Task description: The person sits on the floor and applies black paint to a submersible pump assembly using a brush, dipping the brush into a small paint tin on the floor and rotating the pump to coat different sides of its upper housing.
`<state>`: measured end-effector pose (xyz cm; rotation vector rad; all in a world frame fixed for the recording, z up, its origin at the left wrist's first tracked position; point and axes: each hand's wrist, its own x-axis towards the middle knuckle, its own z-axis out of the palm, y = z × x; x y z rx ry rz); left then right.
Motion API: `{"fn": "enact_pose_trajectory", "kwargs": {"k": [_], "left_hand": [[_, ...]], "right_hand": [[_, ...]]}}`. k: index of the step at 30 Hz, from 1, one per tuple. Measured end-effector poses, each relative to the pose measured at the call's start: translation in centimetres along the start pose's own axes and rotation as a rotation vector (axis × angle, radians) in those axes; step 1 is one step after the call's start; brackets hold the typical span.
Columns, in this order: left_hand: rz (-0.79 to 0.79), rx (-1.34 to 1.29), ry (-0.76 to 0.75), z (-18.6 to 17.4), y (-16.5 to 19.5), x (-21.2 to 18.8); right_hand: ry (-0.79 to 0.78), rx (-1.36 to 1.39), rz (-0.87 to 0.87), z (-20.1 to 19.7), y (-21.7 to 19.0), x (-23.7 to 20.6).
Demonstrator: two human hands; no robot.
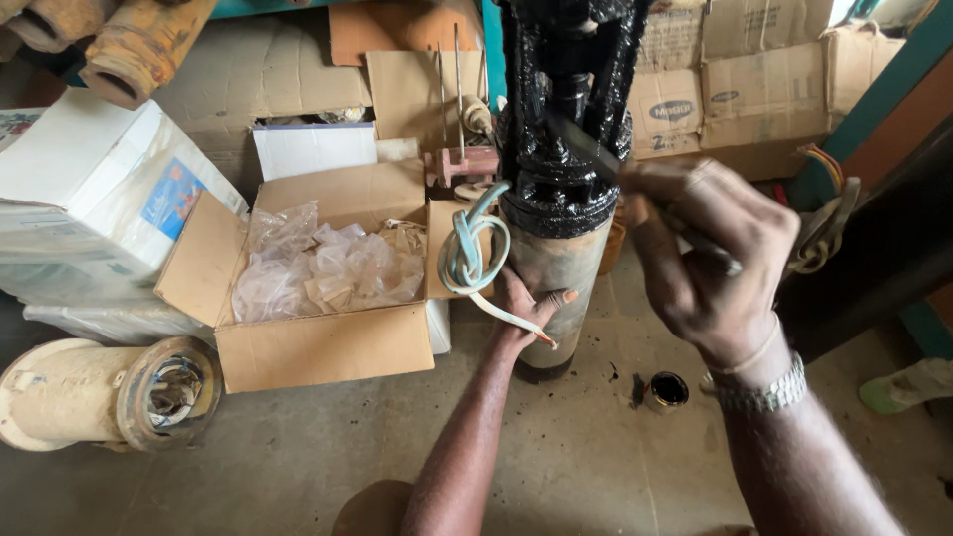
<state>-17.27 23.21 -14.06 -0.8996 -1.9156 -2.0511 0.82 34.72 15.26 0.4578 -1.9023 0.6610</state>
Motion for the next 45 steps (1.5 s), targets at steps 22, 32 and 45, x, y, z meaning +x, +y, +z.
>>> {"fn": "enact_pose_trajectory", "kwargs": {"k": [22, 32, 45], "left_hand": [[0.025, 0.181, 0.014, -0.2, 0.4, -0.1], [-0.008, 0.06, -0.012, -0.1, 0.9, 0.2], [0.016, 0.212, 0.034, -0.1, 0.5, -0.2]], "right_hand": [[0.159, -0.242, -0.098, -0.7, -1.9, 0.1], [0.139, -0.134, 0.014, 1.5, -3.1, 0.5], [0.241, -0.151, -0.008, 0.1, -1.7, -1.5]]}}
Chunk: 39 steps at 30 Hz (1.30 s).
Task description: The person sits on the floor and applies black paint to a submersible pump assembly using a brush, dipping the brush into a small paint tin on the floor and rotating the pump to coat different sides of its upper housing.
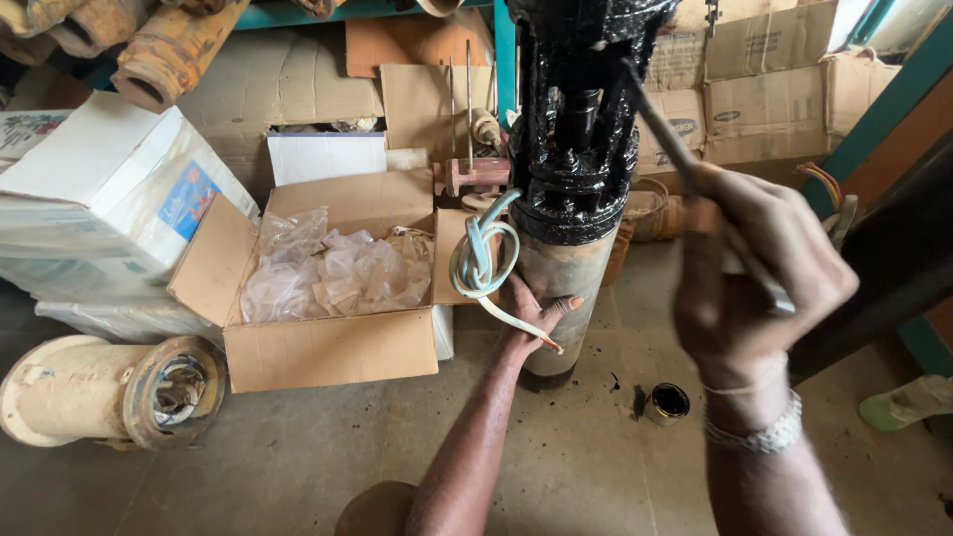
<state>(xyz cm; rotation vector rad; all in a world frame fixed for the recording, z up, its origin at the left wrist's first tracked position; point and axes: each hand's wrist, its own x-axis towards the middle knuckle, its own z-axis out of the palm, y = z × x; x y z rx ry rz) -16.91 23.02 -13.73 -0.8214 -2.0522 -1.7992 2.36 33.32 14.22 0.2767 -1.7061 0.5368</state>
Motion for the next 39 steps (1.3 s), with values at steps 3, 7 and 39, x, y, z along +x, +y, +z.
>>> {"fn": "enact_pose_trajectory", "kwargs": {"k": [3, 7, 39], "left_hand": [[-0.026, -0.001, -0.008, -0.2, 0.2, -0.1], [-0.03, 0.026, -0.012, -0.2, 0.5, 0.1], [-0.042, 0.024, 0.008, 0.0, 0.4, 0.2]], "right_hand": [[-0.029, -0.011, 0.011, -1.3, 0.7, -1.2], [-0.145, -0.084, 0.093, -2.4, 0.5, -1.7], [-0.229, 0.13, 0.118, -4.0, 1.2, -1.2]]}}
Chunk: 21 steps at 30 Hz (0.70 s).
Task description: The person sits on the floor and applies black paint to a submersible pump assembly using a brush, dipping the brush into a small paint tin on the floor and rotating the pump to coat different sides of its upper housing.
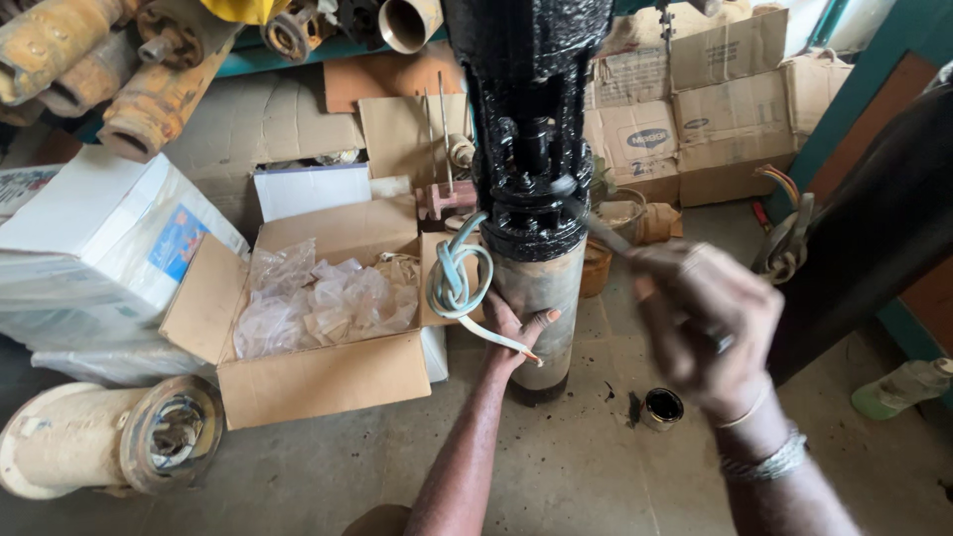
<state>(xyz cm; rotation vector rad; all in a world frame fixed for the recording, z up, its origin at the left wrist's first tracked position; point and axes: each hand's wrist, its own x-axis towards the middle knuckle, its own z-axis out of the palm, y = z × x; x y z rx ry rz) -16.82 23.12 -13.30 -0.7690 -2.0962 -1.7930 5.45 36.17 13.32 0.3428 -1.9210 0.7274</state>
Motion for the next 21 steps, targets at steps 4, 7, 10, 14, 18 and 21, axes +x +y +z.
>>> {"fn": "enact_pose_trajectory", "kwargs": {"k": [4, 7, 10, 14, 18, 21], "left_hand": [[0.032, -0.013, 0.012, 0.0, -0.2, 0.0], [0.054, -0.01, 0.016, 0.0, -0.5, 0.1], [0.092, -0.012, 0.028, 0.3, -1.0, 0.2], [-0.055, -0.093, 0.012, 0.9, -2.0, -0.2], [-0.111, -0.12, -0.008, 1.3, -2.9, -1.3], [-0.069, -0.116, -0.057, 0.4, -2.1, -2.0]], "right_hand": [[0.067, -0.02, 0.041, 0.6, 0.8, -0.9], [0.137, 0.015, 0.119, 0.0, 3.5, -1.6], [0.196, 0.197, 0.303, -1.1, 7.2, -4.1], [0.112, 0.199, 0.677, -2.5, 14.7, -9.8], [-0.201, -0.247, 0.85, -1.7, 22.2, -18.7], [-0.381, -0.398, 0.922, -0.5, 24.6, -24.6]]}}
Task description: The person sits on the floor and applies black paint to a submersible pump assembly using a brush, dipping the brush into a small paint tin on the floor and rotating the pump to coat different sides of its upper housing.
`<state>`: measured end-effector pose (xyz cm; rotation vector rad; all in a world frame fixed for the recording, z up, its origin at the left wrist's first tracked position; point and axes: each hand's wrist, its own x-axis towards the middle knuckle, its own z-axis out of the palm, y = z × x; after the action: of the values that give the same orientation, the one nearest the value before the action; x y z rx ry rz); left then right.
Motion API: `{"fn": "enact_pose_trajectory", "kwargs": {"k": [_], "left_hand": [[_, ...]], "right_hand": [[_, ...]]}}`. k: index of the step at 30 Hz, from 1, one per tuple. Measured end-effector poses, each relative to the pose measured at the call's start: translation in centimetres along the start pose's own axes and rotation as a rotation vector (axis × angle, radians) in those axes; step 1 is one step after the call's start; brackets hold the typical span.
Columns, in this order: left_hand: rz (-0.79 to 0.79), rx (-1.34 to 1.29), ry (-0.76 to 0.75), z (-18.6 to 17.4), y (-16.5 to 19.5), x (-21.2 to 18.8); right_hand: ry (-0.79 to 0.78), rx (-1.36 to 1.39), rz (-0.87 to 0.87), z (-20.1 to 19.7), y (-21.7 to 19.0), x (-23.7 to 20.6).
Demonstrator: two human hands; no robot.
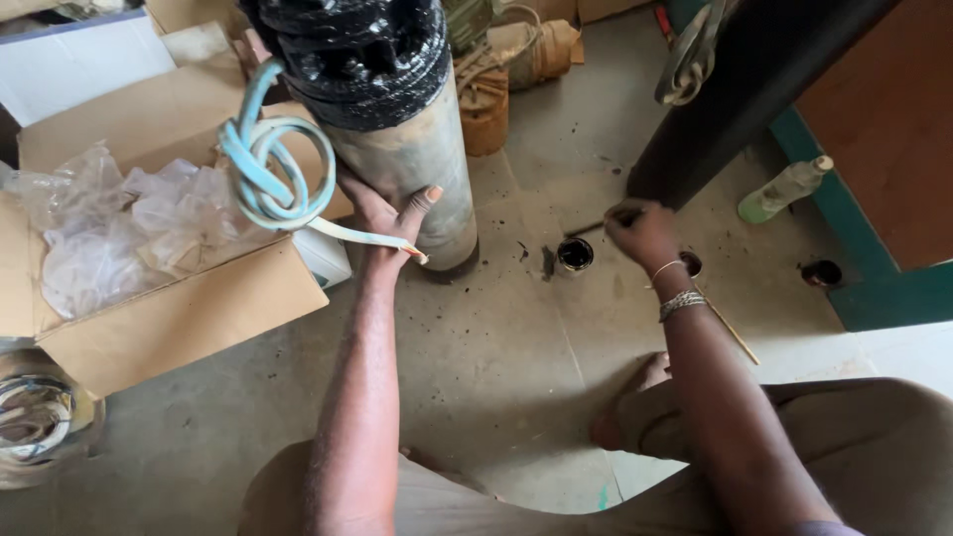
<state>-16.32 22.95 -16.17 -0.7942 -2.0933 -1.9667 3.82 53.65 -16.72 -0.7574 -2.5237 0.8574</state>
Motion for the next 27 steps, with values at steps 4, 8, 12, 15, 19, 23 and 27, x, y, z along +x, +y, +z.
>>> {"fn": "enact_pose_trajectory", "kwargs": {"k": [4, 8, 12, 15, 19, 23, 27], "left_hand": [[-0.037, 0.097, -0.034, -0.7, 1.6, -0.3], [-0.002, 0.088, -0.035, -0.5, 2.2, -0.1], [-0.049, 0.095, -0.023, -0.5, 1.9, -0.1], [-0.05, 0.135, -0.014, -0.7, 1.7, -0.1], [-0.041, 0.144, -0.02, -0.7, 1.7, -0.1], [-0.039, 0.106, -0.034, -0.7, 2.0, 0.0], [-0.09, 0.145, -0.035, -0.8, 2.3, -0.1]], "right_hand": [[-0.1, -0.001, 0.043, 2.4, 2.2, -1.5], [-0.104, 0.007, 0.083, 3.3, 3.0, -2.3], [-0.052, 0.036, -0.045, 3.3, 3.7, -2.8], [-0.085, 0.048, 0.085, 2.8, 4.5, -3.1], [-0.116, 0.078, 0.051, 2.7, 5.2, -3.7], [-0.108, -0.005, -0.016, 3.0, 5.4, -4.0], [-0.047, 0.088, -0.009, 2.4, 6.0, -3.7]]}}
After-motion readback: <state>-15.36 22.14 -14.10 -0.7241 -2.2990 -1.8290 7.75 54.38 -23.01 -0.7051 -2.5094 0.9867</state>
